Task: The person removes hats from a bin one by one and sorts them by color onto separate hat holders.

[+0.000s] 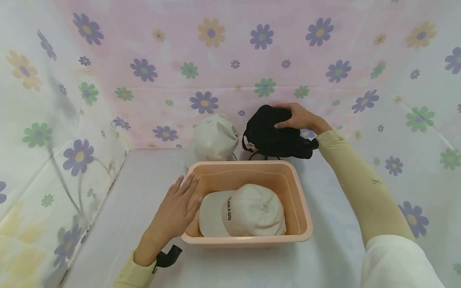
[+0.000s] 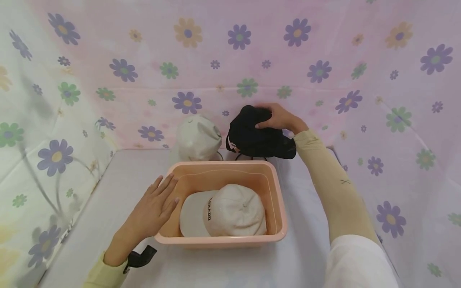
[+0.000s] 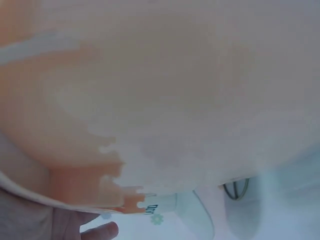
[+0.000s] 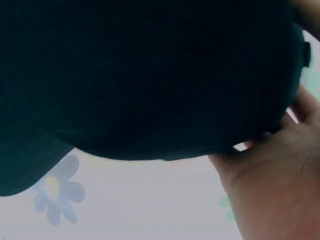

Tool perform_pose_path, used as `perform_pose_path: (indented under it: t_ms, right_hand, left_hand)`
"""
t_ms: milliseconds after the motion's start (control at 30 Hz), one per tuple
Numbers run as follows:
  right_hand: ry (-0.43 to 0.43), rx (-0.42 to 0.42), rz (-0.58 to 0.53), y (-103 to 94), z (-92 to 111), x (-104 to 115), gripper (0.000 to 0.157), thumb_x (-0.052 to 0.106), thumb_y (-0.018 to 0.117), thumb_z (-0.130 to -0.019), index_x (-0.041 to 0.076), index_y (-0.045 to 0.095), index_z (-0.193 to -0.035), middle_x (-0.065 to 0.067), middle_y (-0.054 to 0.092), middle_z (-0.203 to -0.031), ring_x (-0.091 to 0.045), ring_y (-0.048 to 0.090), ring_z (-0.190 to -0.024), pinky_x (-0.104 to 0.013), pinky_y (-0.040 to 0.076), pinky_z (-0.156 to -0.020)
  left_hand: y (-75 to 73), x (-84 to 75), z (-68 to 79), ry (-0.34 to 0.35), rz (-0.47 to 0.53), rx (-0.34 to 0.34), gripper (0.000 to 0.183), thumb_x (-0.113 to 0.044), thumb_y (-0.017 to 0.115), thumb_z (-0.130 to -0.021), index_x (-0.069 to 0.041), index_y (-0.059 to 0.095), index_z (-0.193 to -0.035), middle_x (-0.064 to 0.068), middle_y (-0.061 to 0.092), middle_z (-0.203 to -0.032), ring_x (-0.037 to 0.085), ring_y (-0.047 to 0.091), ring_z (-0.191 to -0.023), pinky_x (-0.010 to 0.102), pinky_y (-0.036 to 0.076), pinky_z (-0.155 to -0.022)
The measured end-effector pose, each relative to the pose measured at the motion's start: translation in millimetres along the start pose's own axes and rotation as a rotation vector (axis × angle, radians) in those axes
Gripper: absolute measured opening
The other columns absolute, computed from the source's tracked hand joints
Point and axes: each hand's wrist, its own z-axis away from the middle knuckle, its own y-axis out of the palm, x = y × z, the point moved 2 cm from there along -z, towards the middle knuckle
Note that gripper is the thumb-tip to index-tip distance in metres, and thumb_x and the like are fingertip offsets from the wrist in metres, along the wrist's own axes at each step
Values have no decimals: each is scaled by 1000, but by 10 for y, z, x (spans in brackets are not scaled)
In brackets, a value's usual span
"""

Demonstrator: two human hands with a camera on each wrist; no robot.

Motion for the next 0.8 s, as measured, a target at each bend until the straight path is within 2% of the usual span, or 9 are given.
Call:
perform_pose_path:
  t_ms: [133,233,367,500,633,800]
  right_hand:
    - [-63,-62,-53,-76,92,120,70,13,76,-91,2,44,-152,-18,40,-159,-36,34,-149,-54,23,-124]
    - [-101,-134,-93,-162,182,207,63,12,73,-94,0,48,-149,-18,44,-157,-35,35,-149,-53,22,-124]
    - [-123,-247,-134,-270,312,296,50,11,68,-97,0,54,-144,-18,50,-152,-36,43,-143,-52,28,-122]
    - [-118,-338,-170,-324,459,306,42,12,64,-100,0,59,-140,-18,56,-147,-28,51,-137,-48,34,-120]
    - [-84,-416,-216,-279,597,171,38,15,62,-102,0,61,-137,-16,60,-142,-15,57,-126,-38,41,-116]
    - [8,-497,-260,-85,742,-141,37,18,60,-103,2,62,-137,-13,63,-139,-10,57,-122,-34,44,-113]
  left_hand:
    - [-48,1,-9,28,-81,0,60,-33,56,-104,-1,44,-153,19,35,-162,46,26,-150,66,24,-118]
    - [-93,0,-27,72,-105,0,59,-32,60,-103,1,46,-151,22,37,-160,46,28,-150,65,26,-118]
    - [-177,-11,-69,134,-76,13,58,-27,63,-101,4,48,-148,24,39,-158,47,29,-149,64,28,-118]
    - [-309,-27,-151,190,-10,1,55,-20,66,-100,6,51,-145,26,42,-156,48,35,-146,62,32,-116]
    - [-489,-44,-261,224,29,-73,47,-15,66,-99,3,56,-141,24,49,-150,44,45,-140,59,42,-110]
    - [-688,-80,-454,239,83,-186,37,-15,64,-100,2,63,-134,22,56,-142,40,53,-133,57,48,-105]
